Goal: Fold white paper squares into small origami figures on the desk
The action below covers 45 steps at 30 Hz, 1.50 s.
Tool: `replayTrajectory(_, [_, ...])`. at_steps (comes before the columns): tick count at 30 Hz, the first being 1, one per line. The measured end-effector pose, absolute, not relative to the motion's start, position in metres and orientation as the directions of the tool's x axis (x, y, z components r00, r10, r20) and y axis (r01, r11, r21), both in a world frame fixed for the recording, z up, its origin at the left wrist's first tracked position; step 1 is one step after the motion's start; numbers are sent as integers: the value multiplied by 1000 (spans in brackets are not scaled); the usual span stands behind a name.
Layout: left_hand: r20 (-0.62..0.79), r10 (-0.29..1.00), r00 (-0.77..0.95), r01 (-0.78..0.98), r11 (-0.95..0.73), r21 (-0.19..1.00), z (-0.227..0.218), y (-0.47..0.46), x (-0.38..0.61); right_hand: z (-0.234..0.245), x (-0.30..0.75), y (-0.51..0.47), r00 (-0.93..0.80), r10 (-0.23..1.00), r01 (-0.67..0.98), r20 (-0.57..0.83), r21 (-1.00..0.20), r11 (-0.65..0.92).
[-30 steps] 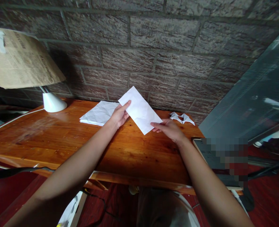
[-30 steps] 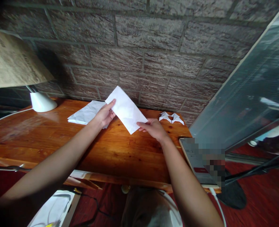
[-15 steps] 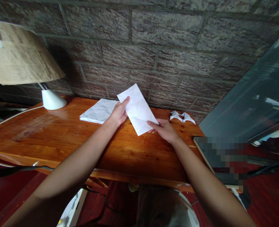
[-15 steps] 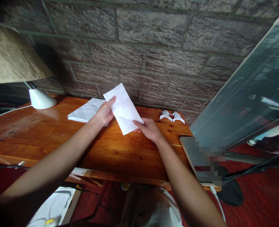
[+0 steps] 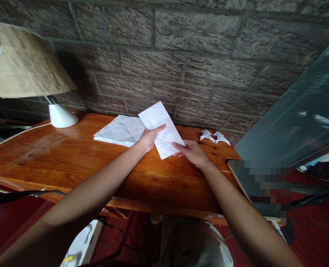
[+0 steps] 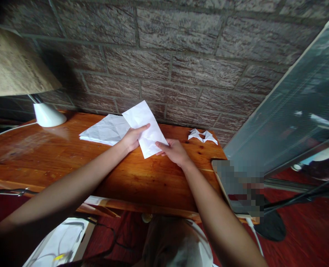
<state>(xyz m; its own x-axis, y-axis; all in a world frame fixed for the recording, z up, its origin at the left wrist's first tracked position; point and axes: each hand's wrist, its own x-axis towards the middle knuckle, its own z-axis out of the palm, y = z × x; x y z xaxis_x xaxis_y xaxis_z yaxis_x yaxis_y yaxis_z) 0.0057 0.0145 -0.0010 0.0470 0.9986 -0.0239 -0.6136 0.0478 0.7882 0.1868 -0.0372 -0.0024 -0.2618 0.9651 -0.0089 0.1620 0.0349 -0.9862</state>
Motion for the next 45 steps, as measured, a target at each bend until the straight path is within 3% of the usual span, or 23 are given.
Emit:
replayTrajectory(8, [18, 999, -38, -568, -36, 822, -1, 21, 0, 6, 193, -37, -153, 988, 74, 39, -996, 51])
replayTrajectory(21, [60, 980, 188, -468, 35, 883, -8, 13, 4, 4, 195, -33, -51, 998, 95, 39, -995, 44])
replayTrajectory(25, [120, 993, 17, -406, -103, 908, -11, 11, 9, 4, 194, -34, -115, 993, 82, 11, -996, 20])
replayTrajectory(34, [171, 984, -47, -430, -174, 886, -5, 12, 6, 4, 195, -35, -211, 977, 115, -15, -993, 10])
replayTrajectory(40, [148, 988, -39, -453, -149, 879, -2, 11, 6, 1, 196, -35, -238, 971, 136, -31, -991, 2])
replayTrajectory(45, [85, 990, 112, -468, -23, 883, 0, 9, 5, 1, 197, -35, -221, 975, 125, -27, -992, 1])
